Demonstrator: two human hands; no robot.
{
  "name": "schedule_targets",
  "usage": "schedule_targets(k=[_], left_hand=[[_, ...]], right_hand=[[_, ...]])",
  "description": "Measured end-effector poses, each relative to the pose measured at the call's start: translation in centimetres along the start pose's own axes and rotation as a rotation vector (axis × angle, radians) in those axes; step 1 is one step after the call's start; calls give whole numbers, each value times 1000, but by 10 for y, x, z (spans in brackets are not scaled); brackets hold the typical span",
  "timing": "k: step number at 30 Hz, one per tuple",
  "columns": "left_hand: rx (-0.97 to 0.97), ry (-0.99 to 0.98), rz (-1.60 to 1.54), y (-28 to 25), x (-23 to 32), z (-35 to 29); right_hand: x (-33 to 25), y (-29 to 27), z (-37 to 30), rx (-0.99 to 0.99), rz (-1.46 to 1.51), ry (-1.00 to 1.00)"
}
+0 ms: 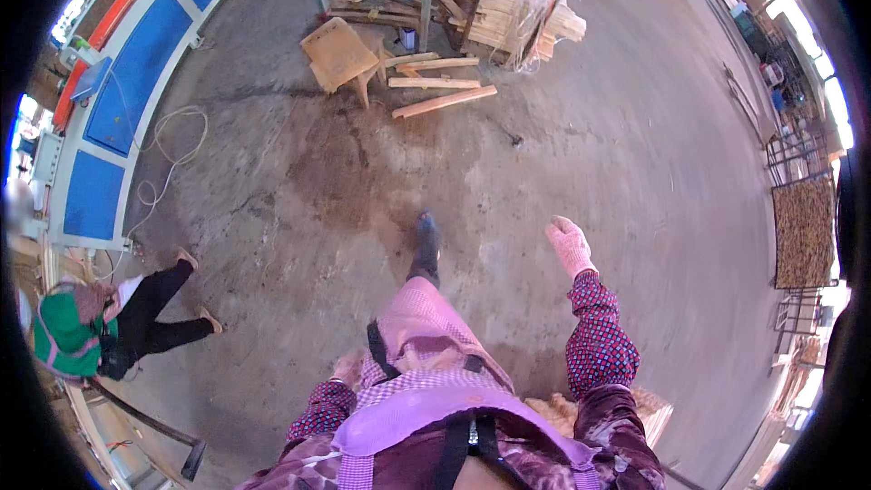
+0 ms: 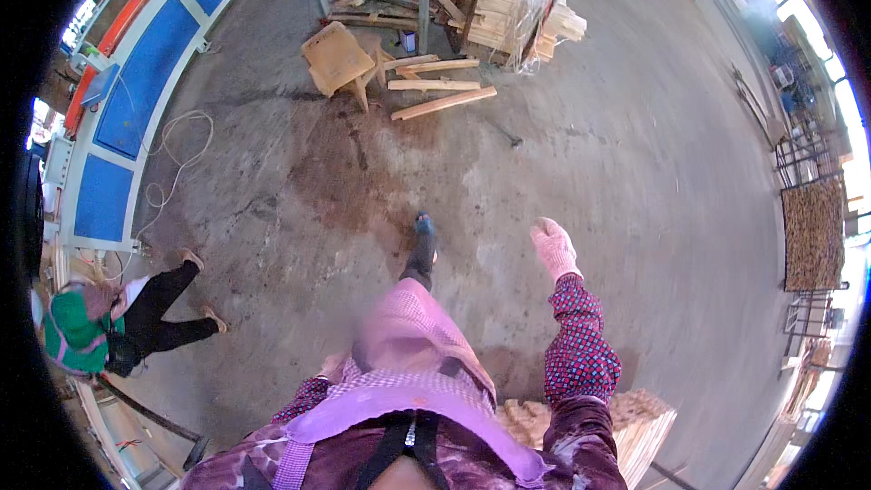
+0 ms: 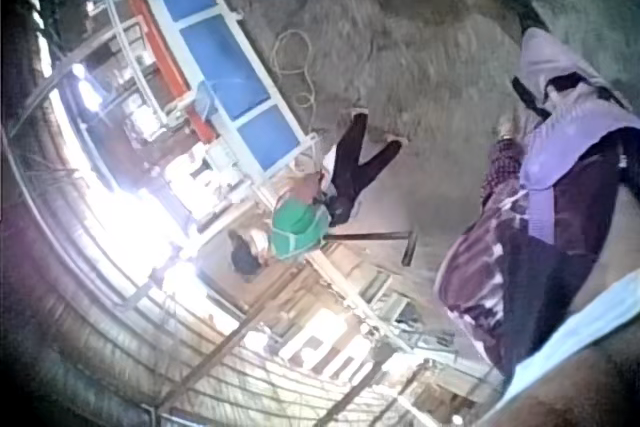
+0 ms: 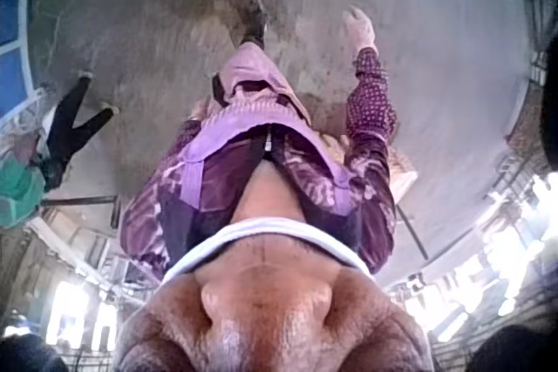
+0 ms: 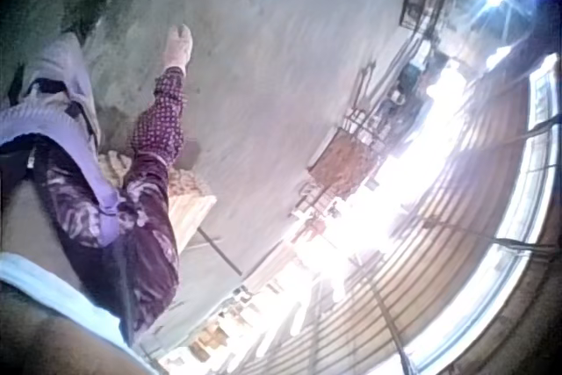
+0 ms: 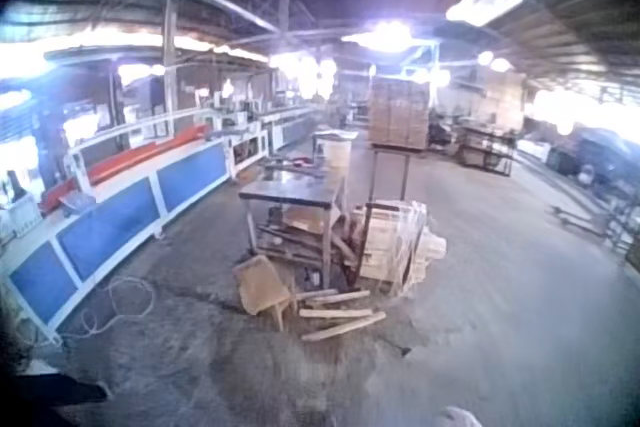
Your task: The person picks up wooden planks from a pile on the floor, carries them to a workbench, and stacks them. They then move to a different area to gather long thin wooden strips and carry them to a large stack of lumber.
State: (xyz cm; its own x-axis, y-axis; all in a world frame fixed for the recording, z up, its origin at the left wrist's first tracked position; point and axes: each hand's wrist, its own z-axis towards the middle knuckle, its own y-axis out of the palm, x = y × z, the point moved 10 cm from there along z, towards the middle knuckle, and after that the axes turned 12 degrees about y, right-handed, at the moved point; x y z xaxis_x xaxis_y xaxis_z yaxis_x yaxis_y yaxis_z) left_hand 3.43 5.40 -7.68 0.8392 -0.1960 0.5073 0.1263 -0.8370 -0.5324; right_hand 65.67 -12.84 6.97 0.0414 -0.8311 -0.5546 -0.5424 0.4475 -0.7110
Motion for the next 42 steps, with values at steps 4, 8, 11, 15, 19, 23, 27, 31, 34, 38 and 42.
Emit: schedule_targets(k=[4, 8, 11, 15, 19, 23, 27, 31, 34, 38, 42], left_hand=[[83, -81, -278, 38, -2, 190], [358, 539, 231, -222, 339, 304], [285, 247, -1149, -229, 371, 374], [350, 142, -1224, -266, 422, 440], [564, -71, -1295, -237, 366, 500], [730, -475, -1530, -166, 368, 514], [556, -303, -1626, -69, 414, 603], [258, -86, -1624, -10, 468, 738], [292, -257, -1514, 22, 488, 813], [382, -180, -1467, 26, 463, 933], [426, -245, -1850, 43, 476, 973]], right_hand=[[-41, -21, 118, -82, -236, -15], [-102, 63, 191, -335, -1214, -637], [-66, 56, 231, -412, -1089, -766], [-86, 45, 336, -626, -1168, -557], [-86, 44, 491, -629, -909, -181], [-234, 78, 563, -693, -948, -94], [-241, 147, 703, -638, -1134, -249], [-235, 234, 817, -526, -1184, -418], [-210, 296, 844, -534, -1204, -388], [-278, 370, 888, -394, -1217, -353], [-246, 422, 925, -276, -1211, -601]])
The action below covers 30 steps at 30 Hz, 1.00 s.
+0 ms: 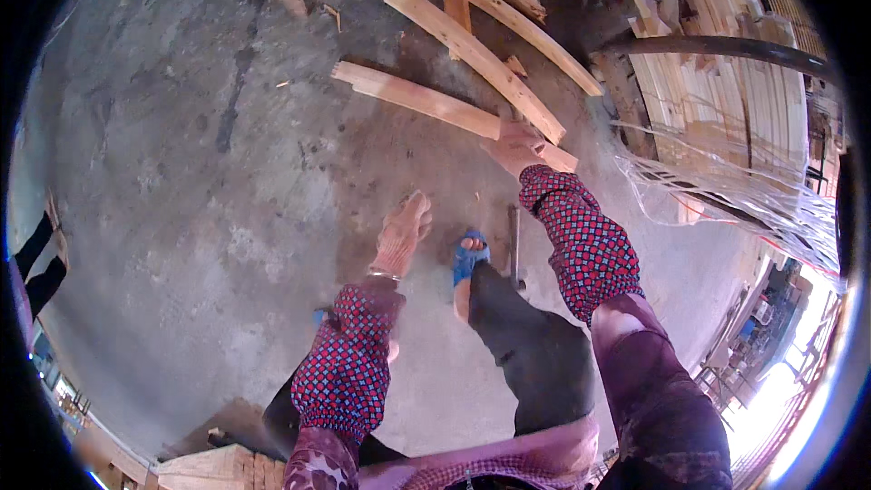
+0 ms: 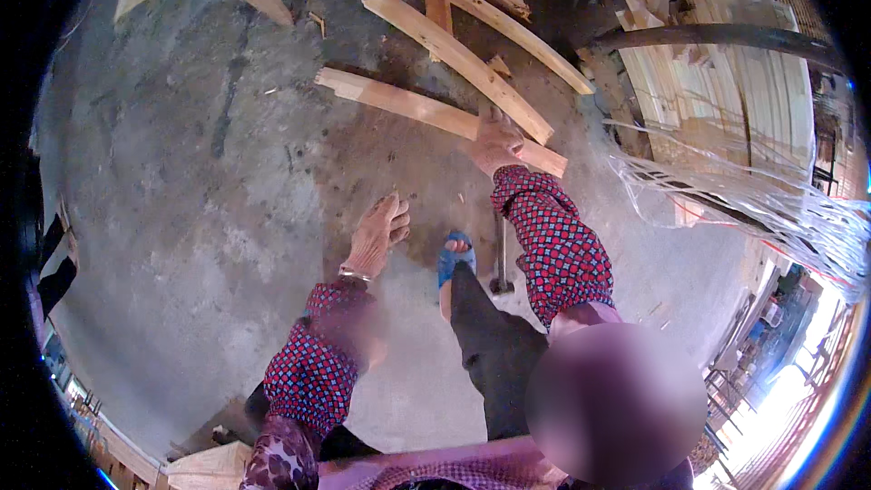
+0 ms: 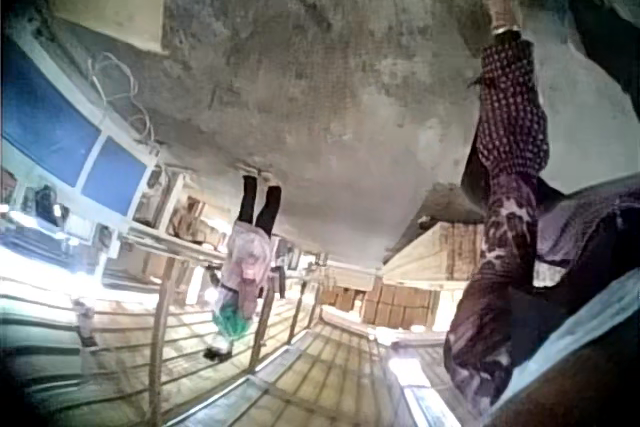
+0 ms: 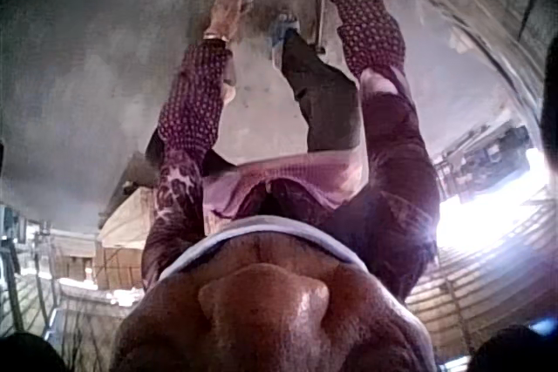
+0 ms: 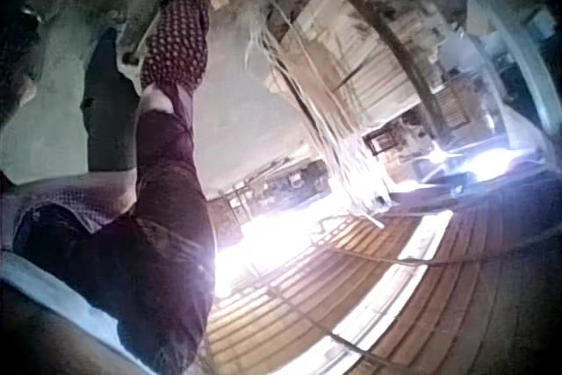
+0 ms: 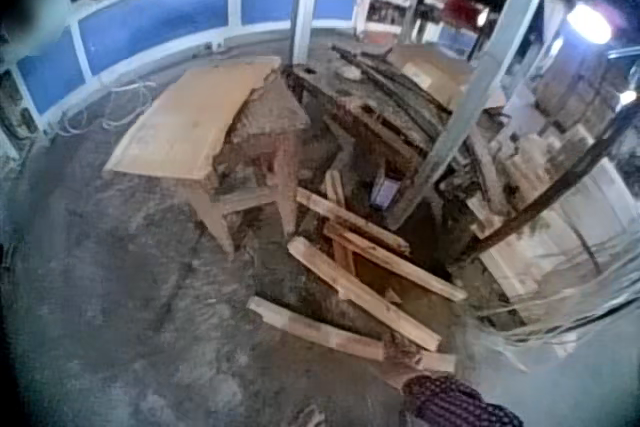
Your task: The person picks up wooden planks from a pile on the floor, carries them to a workbench, and stacks them. They then move to a different area to gather long thin wooden strips and carry them to a large stack of lumber.
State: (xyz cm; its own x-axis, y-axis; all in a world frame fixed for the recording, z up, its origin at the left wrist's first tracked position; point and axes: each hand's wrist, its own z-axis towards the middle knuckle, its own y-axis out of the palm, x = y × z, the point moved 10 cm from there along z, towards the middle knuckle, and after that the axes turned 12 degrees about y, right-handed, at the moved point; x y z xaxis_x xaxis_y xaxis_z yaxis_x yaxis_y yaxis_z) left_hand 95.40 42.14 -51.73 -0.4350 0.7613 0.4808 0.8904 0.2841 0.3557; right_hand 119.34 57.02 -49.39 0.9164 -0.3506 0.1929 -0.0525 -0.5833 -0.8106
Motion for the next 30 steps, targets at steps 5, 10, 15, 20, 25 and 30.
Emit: schedule_targets(k=[5, 10, 15, 20, 25, 30], left_hand=[[-192, 202, -153, -3, 3, 66], [-24, 583, -288, -19, 39, 107], [98, 902, -264, -104, 105, 106], [323, 801, -192, -211, 141, 76], [405, 627, -131, -235, 125, 64], [409, 661, -289, -239, 112, 81]], right_hand=[[-37, 26, 27, 22, -168, -213], [-157, 29, -67, -146, 277, -789], [-153, -8, -39, 353, 603, -677], [-6, -31, 36, 913, 169, -125], [16, -19, 76, 360, 132, -101], [2, 15, 44, -190, 1080, -195]])
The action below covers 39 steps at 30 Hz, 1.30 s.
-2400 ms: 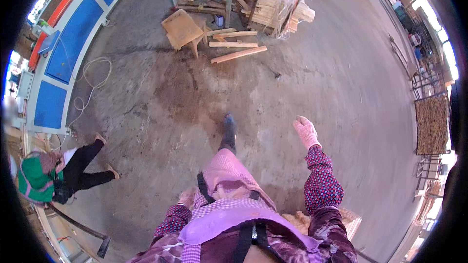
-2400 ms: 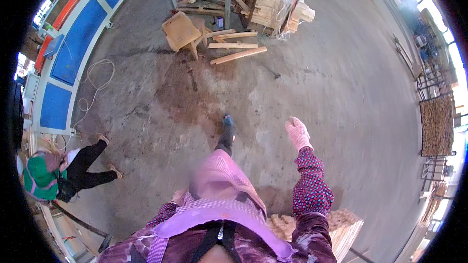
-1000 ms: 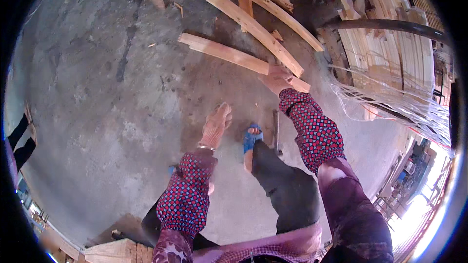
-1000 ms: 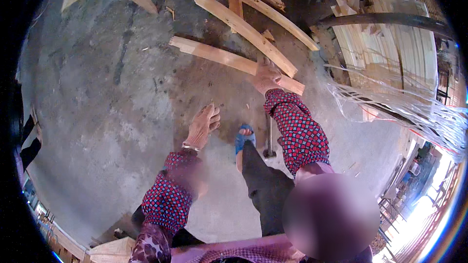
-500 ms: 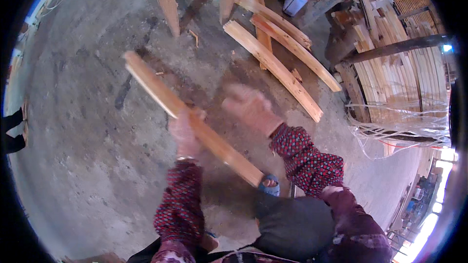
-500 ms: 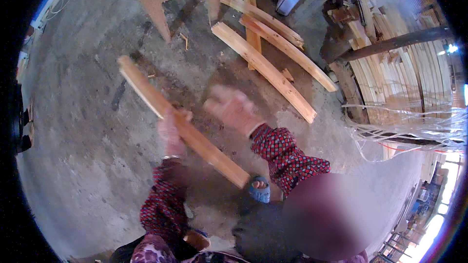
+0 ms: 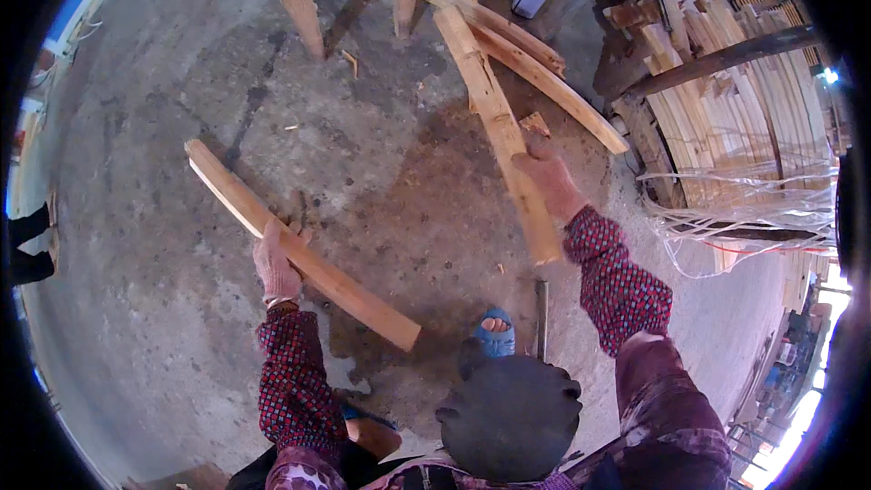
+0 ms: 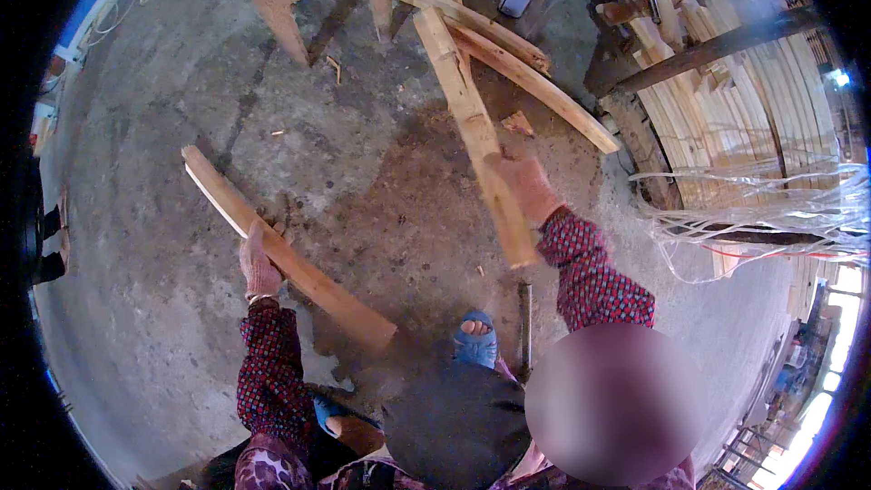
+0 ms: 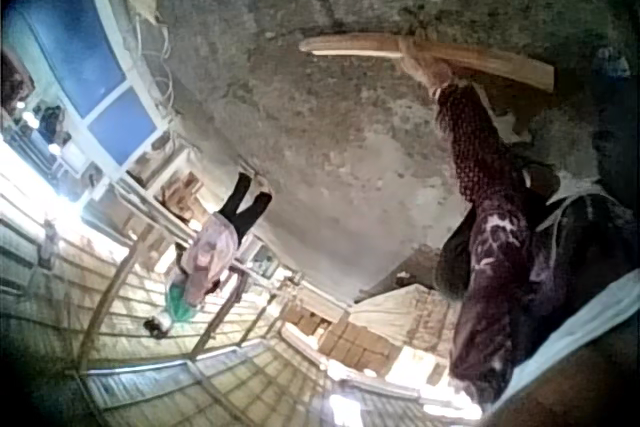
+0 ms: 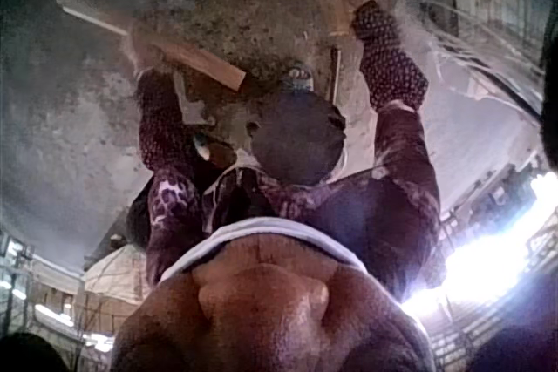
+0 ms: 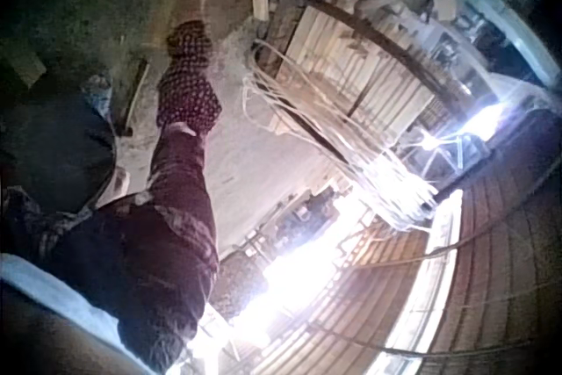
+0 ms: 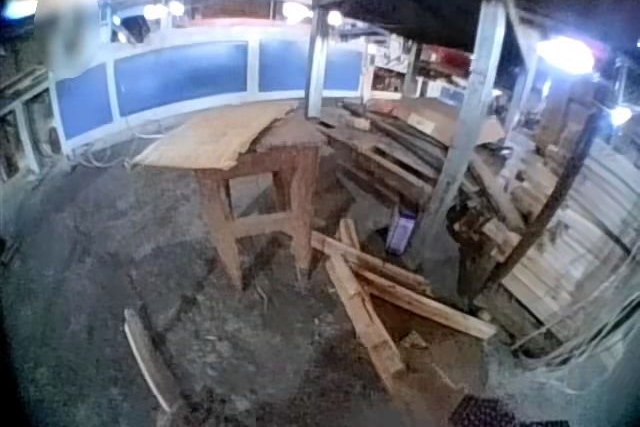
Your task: The person picks up wooden planks from a pile on the floor, carries them to a workbench, and stacks them. They then move to a different area to gather long thin wooden strips and carry them to a large stack of lumber.
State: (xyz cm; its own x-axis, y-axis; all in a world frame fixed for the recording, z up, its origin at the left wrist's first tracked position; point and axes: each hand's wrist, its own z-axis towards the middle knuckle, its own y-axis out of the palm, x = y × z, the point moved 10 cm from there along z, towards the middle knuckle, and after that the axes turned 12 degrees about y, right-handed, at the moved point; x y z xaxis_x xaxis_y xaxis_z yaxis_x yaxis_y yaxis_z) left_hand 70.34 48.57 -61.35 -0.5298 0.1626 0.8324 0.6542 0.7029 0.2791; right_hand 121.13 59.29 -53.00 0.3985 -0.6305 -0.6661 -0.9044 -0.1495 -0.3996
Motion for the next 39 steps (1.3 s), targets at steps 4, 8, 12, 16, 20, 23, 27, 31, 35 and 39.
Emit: schedule_targets(k=[4, 8, 12, 16, 20, 23, 27, 31, 35, 39], left_hand=[[5, 49, -123, 23, 3, -12], [-138, -90, -167, 30, -24, -7], [-103, -106, -88, 25, -5, -40], [-187, -86, -273, 35, -15, -39], [-148, 101, -60, 39, 32, -29], [-278, -7, -421, 46, 30, -7], [-222, 60, -321, -5, 8, -7], [-62, 86, -208, -8, 14, -17], [-69, 167, -161, -11, 7, 2], [-100, 95, -261, 21, 18, -16]], right_hand=[[-39, 65, -73, -444, 555, -27], [-37, 94, -75, -457, 678, 36], [-32, 128, -98, -464, 690, 68], [3, 177, -139, -567, 665, 255], [-69, 250, -138, -771, 282, -250], [-149, 279, -99, -602, -30, -498], [-141, 275, -1, -32, -471, -772], [-111, 212, -50, -22, -221, -516], [-45, 134, -55, 240, -396, -584], [27, 74, -27, 256, -185, 37]])
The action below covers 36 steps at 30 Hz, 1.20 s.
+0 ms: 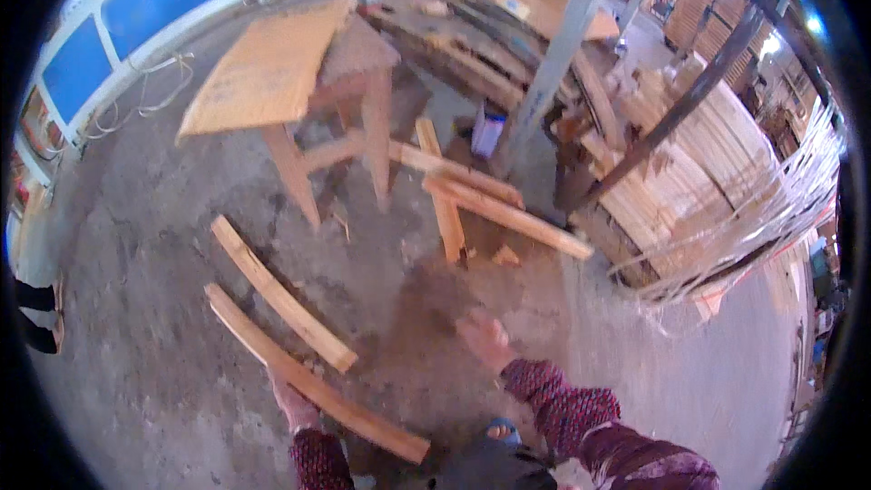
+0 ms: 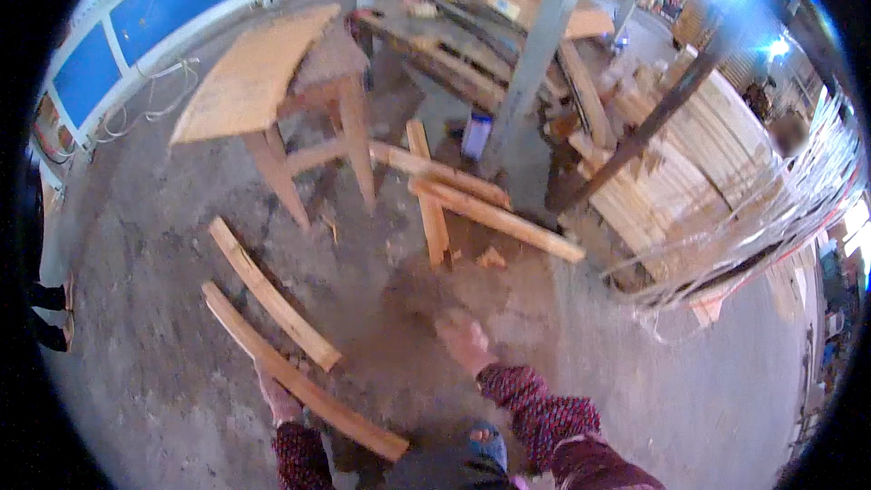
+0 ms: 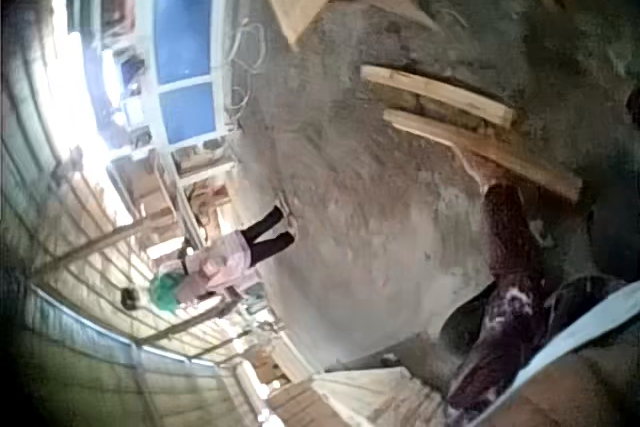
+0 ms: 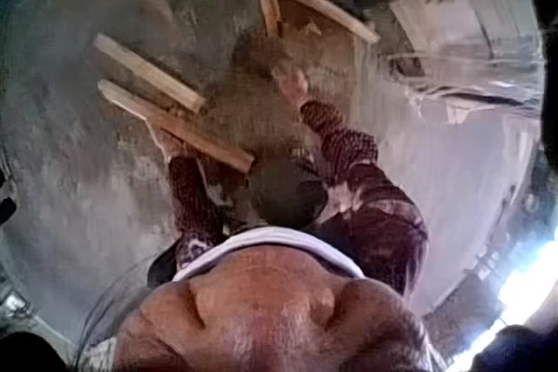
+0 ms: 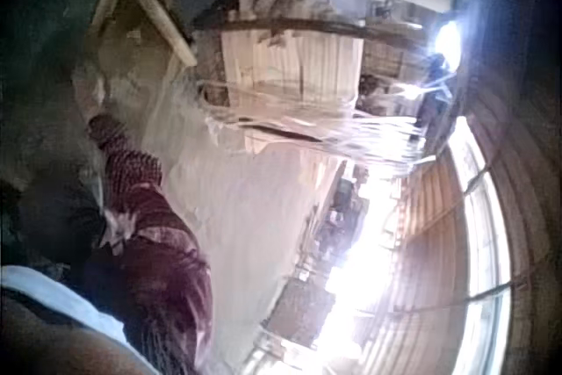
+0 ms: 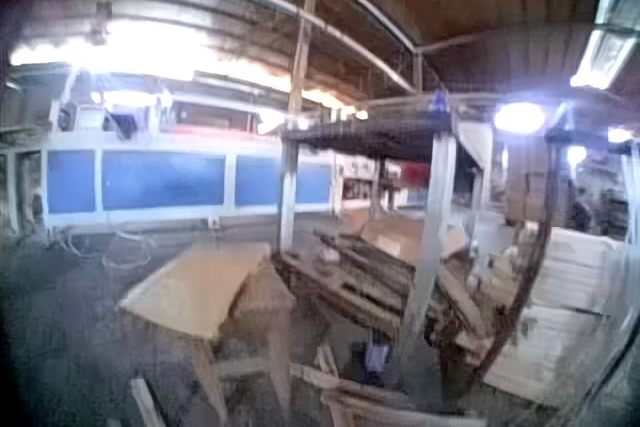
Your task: The person picks up wooden planks from a pile on the floor, carries them to a workbench, and stacks them. They then move to a different area to gather long thin wooden strips and carry them to a large stack of lumber.
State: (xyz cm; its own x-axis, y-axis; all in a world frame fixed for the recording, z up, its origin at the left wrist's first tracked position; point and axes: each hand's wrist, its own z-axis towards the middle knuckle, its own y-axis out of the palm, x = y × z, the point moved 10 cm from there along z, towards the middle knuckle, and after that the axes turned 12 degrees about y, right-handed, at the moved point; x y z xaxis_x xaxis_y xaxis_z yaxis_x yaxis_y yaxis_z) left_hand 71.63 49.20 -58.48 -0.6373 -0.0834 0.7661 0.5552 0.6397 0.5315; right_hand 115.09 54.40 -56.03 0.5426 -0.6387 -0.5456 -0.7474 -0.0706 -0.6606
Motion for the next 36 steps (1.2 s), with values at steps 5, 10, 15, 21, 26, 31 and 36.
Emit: schedule_targets(k=[5, 10, 15, 21, 26, 31, 36], left_hand=[[-197, -60, 156, 41, -36, 1], [-313, -182, -450, 159, -11, 52], [-450, -114, -220, 192, 16, 41], [-195, -171, 228, 81, -29, 6], [-110, -227, 264, 27, -51, -20], [-25, -202, 217, 35, -44, -26], [-201, -151, 197, 48, -53, -30]], right_hand=[[17, -57, 18, 225, 65, 73], [6, -99, 56, 348, 69, -36], [-6, -153, 106, 777, -330, -266], [-28, -193, 136, 1010, -578, -279], [-32, -187, 149, 685, -815, -258], [-40, -179, 95, 517, -399, -345], [9, -93, 36, -136, 261, 6]])
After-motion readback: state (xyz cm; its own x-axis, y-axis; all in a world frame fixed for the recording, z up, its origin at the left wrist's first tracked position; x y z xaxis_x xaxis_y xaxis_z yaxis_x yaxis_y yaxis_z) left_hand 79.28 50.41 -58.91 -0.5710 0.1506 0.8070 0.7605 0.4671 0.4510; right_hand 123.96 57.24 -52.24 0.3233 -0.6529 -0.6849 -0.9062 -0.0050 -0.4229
